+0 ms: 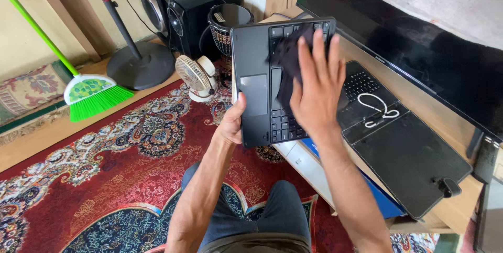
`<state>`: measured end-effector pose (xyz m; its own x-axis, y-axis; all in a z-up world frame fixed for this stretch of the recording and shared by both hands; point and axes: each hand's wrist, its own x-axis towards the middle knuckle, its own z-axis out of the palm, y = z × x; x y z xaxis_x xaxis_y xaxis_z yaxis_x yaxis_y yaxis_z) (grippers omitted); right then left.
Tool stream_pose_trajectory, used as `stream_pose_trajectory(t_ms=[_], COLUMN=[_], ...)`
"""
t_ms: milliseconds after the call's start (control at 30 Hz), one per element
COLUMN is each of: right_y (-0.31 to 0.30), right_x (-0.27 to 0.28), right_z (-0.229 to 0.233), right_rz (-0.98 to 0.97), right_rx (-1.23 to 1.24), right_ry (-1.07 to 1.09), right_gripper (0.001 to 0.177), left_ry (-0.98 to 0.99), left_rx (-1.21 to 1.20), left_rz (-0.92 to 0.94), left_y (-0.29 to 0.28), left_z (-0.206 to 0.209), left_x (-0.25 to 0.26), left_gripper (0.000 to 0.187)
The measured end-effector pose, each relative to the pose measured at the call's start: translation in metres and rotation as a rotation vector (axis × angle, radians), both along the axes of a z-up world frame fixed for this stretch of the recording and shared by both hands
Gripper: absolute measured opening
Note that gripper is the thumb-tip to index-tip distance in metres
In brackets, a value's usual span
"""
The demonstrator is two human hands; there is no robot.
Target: The person picks up a tablet case from a desk, holds it with both hands, and wipes the exterior surfaces and keyboard with a dark cloth.
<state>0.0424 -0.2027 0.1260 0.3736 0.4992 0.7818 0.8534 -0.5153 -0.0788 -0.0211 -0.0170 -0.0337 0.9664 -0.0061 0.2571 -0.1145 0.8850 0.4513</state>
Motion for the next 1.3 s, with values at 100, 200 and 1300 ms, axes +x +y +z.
stream_pose_trajectory(t_ms=[100, 200, 1300], right_y=[-0.004, -0.011, -0.099], right_x=[0.027, 0.049, 0.012], right_z=[0.018, 0.03, -0.057], right_rz=[0.008, 0.125, 0.193], right_rx=[0.033, 0.152, 0.656], right_ry=[-0.049, -0.017, 0.642], right_gripper=[0.068, 0.058, 0.032], left_ry=[0.014, -0.263, -0.088], left_rx=[-0.016, -0.218, -0.097], left_rz=[-0.008, -0.26, 0.161], left_y=[-0.007, -0.006, 0.014], left_z=[-0.007, -0.008, 0.051], left_x=[0.006, 0.009, 0.022], left_gripper=[0.066, 0.057, 0.062])
